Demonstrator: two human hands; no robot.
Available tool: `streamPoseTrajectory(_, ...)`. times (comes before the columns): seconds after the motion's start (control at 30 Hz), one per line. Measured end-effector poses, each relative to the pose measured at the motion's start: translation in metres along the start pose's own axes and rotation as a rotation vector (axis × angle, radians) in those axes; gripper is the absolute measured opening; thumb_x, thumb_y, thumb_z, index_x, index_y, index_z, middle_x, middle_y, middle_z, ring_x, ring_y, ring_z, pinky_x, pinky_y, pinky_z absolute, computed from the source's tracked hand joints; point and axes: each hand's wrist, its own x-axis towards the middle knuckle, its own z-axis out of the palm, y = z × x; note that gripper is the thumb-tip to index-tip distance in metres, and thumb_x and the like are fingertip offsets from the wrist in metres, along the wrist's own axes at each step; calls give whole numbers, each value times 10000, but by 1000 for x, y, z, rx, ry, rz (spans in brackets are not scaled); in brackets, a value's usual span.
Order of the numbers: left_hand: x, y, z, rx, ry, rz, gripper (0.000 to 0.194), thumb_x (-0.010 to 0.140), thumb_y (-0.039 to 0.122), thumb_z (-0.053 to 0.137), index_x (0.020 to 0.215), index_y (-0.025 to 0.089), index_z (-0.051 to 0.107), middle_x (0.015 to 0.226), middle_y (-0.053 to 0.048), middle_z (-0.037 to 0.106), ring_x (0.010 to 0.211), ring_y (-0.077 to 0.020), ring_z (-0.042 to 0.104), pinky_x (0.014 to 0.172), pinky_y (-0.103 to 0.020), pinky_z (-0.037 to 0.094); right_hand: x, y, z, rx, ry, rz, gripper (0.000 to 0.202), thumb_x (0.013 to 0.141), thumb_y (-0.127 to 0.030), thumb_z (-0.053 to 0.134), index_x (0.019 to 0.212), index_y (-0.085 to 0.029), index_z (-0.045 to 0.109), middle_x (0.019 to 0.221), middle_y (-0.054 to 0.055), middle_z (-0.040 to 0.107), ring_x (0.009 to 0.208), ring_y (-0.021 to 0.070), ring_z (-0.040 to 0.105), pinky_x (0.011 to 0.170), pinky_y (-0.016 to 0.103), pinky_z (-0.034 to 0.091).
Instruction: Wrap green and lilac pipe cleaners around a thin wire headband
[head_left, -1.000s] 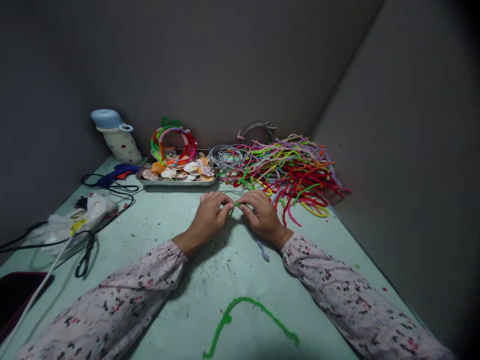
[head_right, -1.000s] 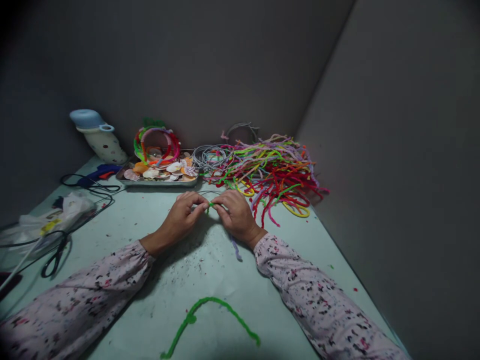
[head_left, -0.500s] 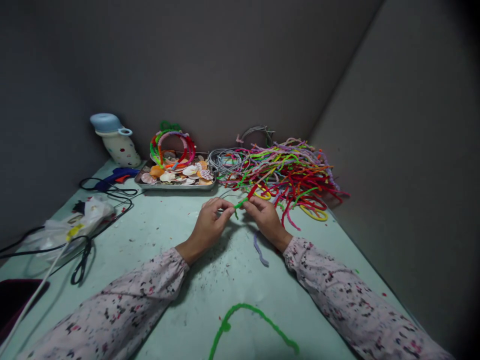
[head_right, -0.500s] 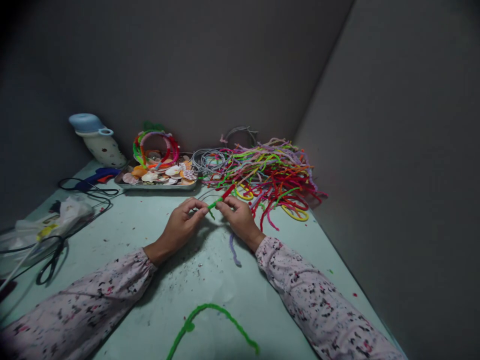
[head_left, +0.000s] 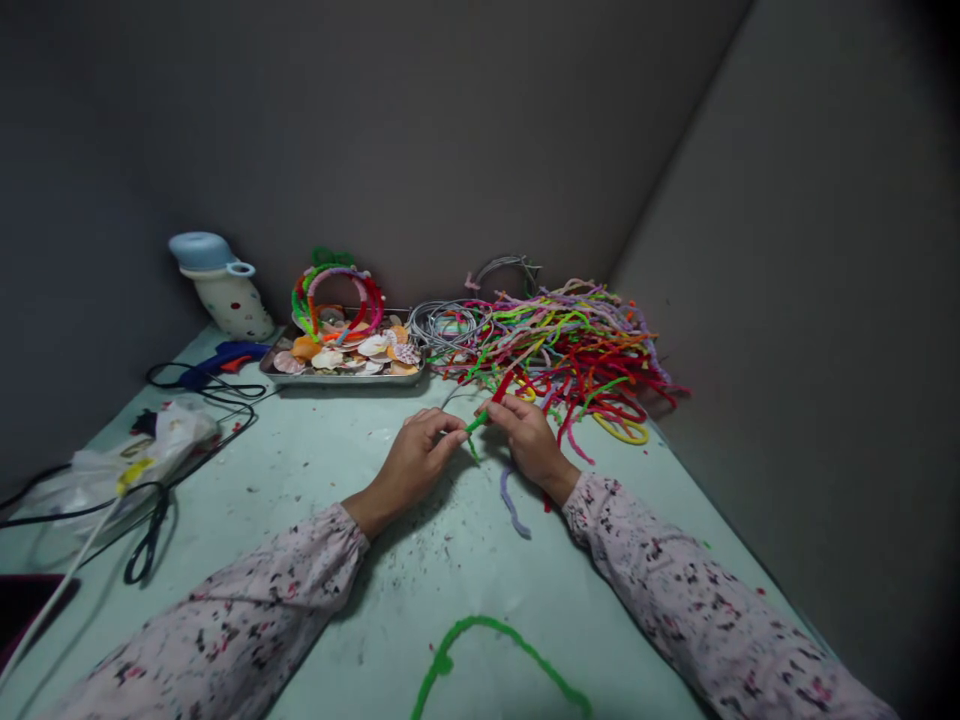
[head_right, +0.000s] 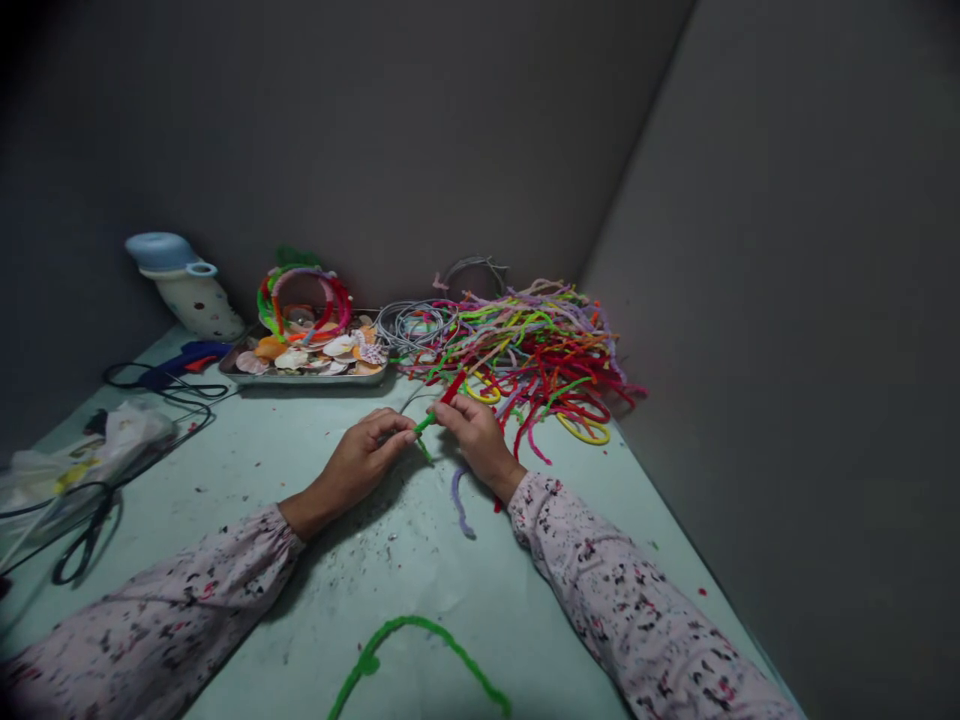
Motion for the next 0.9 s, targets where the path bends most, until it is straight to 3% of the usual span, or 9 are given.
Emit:
streamPoseTrajectory(0.33,1,-2,2,-37,0,37,154,897,275,531,850,191,652,812,-20,634,822,-171,581,798,-307,452,7,12,1,179,70,-5,301,811,-490,630,764,-193,657,735,6,625,687,142,574,672,279,475)
streamPoseTrajectory(0.53,0,-1,1,-22,-16,46,173,905,285,522,856,184,654,825,-32,629,840,-180,569,804,-319,446,18,13,-7,356,307,31,317,775,-515,652,734,-201,631,716,6,628,647,136,588,593,260,477)
streamPoseTrajectory(0.9,4,1,0,-108,-47,44,208,900,304,524,832,167,666,805,-28,625,823,-174,578,789,-306,444,19,11,-5,452,366,3,291,753,-467,725,689,-190,661,679,-18,602,630,93,549,588,213,459)
